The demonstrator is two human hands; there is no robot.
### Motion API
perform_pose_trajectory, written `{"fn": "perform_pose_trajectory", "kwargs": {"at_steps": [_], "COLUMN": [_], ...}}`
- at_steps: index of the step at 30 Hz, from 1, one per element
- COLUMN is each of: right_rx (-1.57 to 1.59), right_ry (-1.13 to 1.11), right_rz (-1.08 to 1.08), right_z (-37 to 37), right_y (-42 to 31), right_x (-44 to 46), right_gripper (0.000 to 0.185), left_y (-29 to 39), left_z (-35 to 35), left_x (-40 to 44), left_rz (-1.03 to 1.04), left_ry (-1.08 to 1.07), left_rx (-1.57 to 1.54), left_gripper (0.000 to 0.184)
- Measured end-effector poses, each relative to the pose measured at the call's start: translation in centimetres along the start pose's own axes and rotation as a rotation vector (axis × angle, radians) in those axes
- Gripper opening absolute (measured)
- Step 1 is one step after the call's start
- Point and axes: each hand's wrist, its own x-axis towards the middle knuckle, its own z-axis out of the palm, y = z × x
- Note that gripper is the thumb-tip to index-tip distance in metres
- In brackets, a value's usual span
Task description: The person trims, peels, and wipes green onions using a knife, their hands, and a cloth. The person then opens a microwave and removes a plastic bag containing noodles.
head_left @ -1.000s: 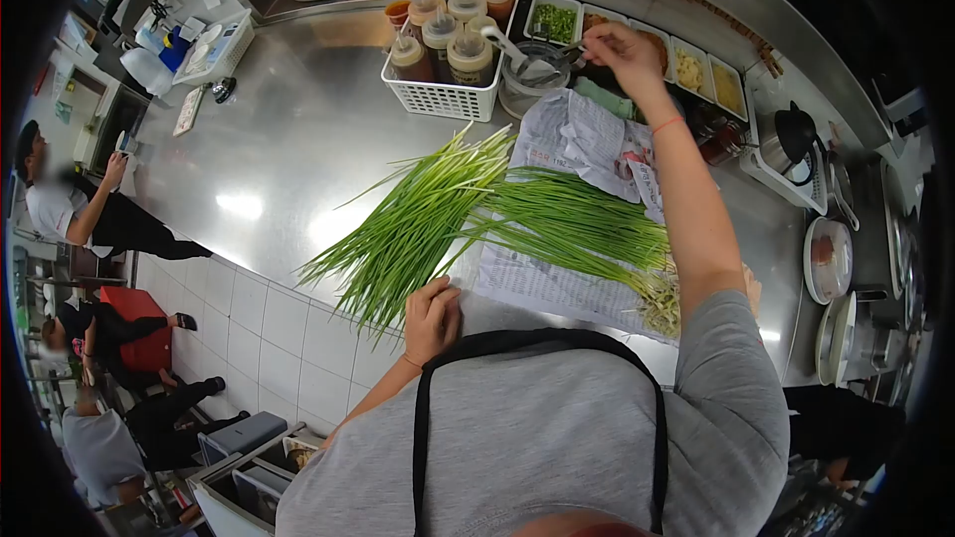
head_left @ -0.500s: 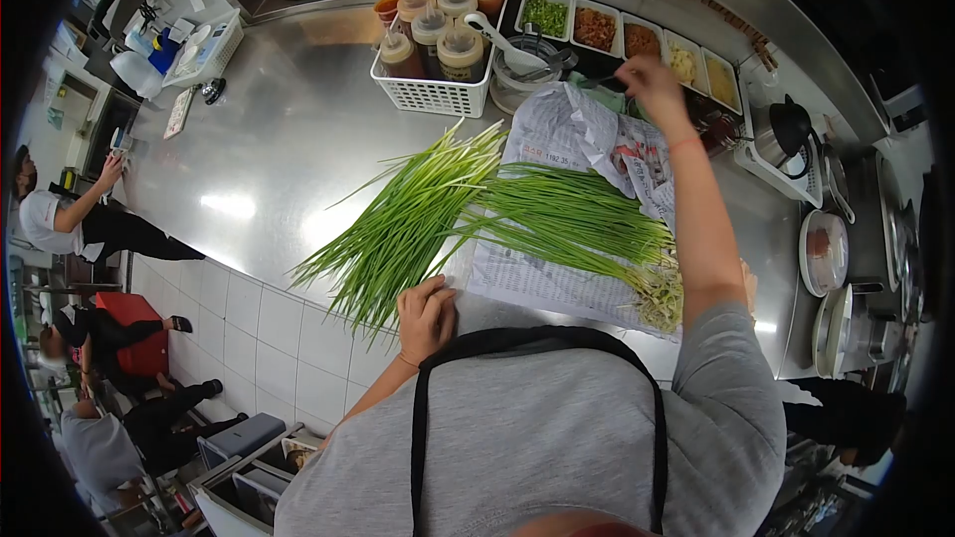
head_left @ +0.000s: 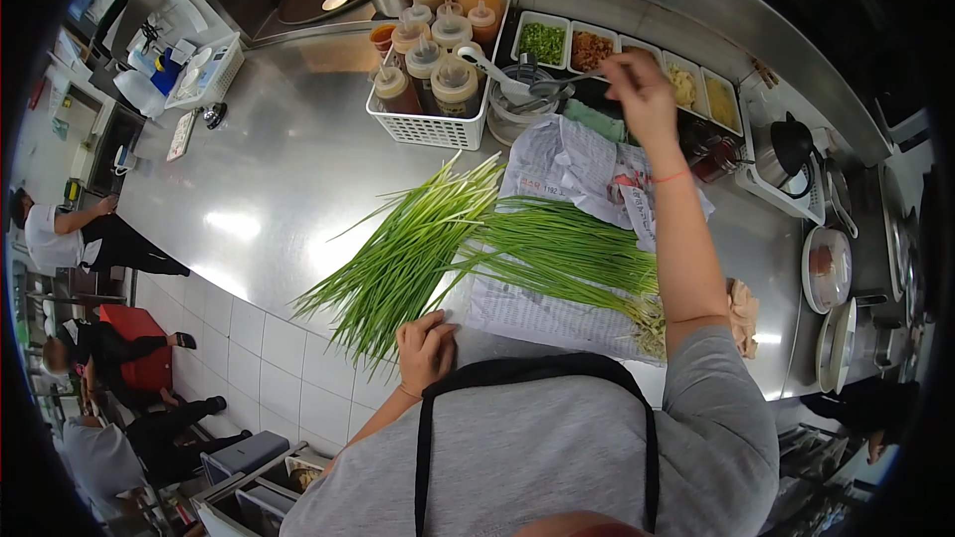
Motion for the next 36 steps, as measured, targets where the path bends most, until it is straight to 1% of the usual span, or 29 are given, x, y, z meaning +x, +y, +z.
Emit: {"fn": "perform_pose_trajectory", "kwargs": {"at_steps": [1, 2, 4, 5, 7, 8, 9, 11, 12, 13, 15, 16, 17, 19, 20, 21, 23, 24, 25, 27, 28, 31, 32, 34, 36], "right_rx": [-0.021, -0.018, -0.110, -0.108, -0.209, -0.267, -0.266, -0.348, -0.264, -0.264, -0.014, 0.094, 0.097, 0.120, 0.028, 0.027, -0.505, -0.561, -0.562, -0.846, -0.852, -0.785, -0.789, -0.695, -0.740], "right_ry": [-0.104, -0.103, -0.535, -0.537, -0.348, -0.200, -0.202, -0.358, -0.471, -0.469, -0.411, -0.430, -0.429, -0.515, -0.521, -0.521, -0.543, -0.566, -0.567, -0.630, -0.695, -0.734, -0.730, -0.736, -0.720], "right_rz": [0.005, 0.007, -0.074, -0.073, -0.303, -0.317, -0.315, 0.492, 0.538, 0.540, 0.524, 0.455, 0.457, 0.196, 0.103, 0.101, 0.097, 0.106, 0.107, -0.035, -0.004, 0.046, 0.048, 0.119, 0.092], "right_z": [0.8, 1.5, 2.6, 2.9, 3.3, 3.1, 2.8, 2.3, 2.7, 2.9, 4.4, 4.9, 5.4, 6.2, 6.3, 6.3, 6.3, 6.4, 6.5, 6.7, 6.2, 5.8, 5.8, 6.1, 5.8], "right_y": [0.3, 0.8, 2.2, 2.5, 3.2, 4.4, 4.8, 5.5, 6.0, 6.4, 5.0, 4.8, 4.8, 5.4, 5.5, 5.7, 5.2, 4.4, 4.0, 2.9, 2.3, 3.8, 4.2, 4.9, 4.2], "right_x": [0.0, -0.1, 0.0, 0.1, 0.8, 1.5, 2.0, 2.5, 2.4, 2.4, 2.2, 2.3, 2.3, 2.5, 2.8, 2.8, 2.4, 2.4, 2.6, 2.9, 3.2, 3.7, 3.9, 3.9, 3.9], "right_gripper": [0.018, 0.018, 0.022, 0.022, 0.029, 0.037, 0.037, 0.037, 0.036, 0.036, 0.034, 0.031, 0.031, 0.028, 0.030, 0.030, 0.042, 0.050, 0.050, 0.048, 0.047, 0.042, 0.042, 0.035, 0.032], "left_y": [0.0, 0.0, 0.0, 0.0, 0.0, 0.0, 0.0, 0.1, 0.1, 0.1, 0.2, 0.2, 0.2, 0.2, 0.2, 0.2, 0.2, 0.2, 0.3, 0.3, 0.3, 0.2, 0.3, 0.4, 0.5], "left_z": [0.0, 0.0, 0.0, 0.0, 0.0, 0.0, 0.0, 0.0, 0.0, 0.0, 0.0, -0.1, -0.1, -0.1, -0.1, -0.1, -0.1, -0.2, -0.1, -0.1, -0.2, -0.1, 0.0, -0.1, -0.2], "left_x": [0.0, 0.0, 0.1, 0.0, 0.2, 0.2, 0.2, 0.1, 0.1, 0.2, 0.3, 0.3, 0.3, 0.3, 0.3, 0.3, 0.3, 0.4, 0.4, 0.4, 0.4, 0.3, 0.3, 0.3, 0.4], "left_rz": [-0.001, -0.002, -0.004, -0.006, -0.008, -0.010, -0.009, -0.009, -0.010, -0.010, -0.010, -0.010, -0.010, -0.014, -0.012, -0.019, -0.026, -0.025, -0.023, -0.023, -0.020, -0.019, -0.014, -0.023, -0.017], "left_ry": [0.000, -0.002, -0.003, -0.004, 0.006, 0.005, 0.003, -0.004, -0.008, -0.011, -0.015, -0.018, -0.020, -0.017, -0.016, -0.018, -0.019, -0.018, -0.018, -0.024, -0.029, -0.028, -0.029, -0.022, -0.018], "left_rx": [-0.001, 0.002, -0.002, -0.001, 0.003, 0.004, 0.008, 0.013, 0.012, 0.011, 0.013, 0.017, 0.019, 0.005, 0.005, 0.002, 0.000, 0.000, -0.001, 0.006, 0.013, 0.019, 0.015, 0.024, 0.021], "left_gripper": [0.023, 0.023, 0.024, 0.024, 0.025, 0.025, 0.025, 0.025, 0.025, 0.025, 0.025, 0.025, 0.025, 0.025, 0.025, 0.025, 0.025, 0.025, 0.025, 0.025, 0.025, 0.024, 0.024, 0.023, 0.023]}}
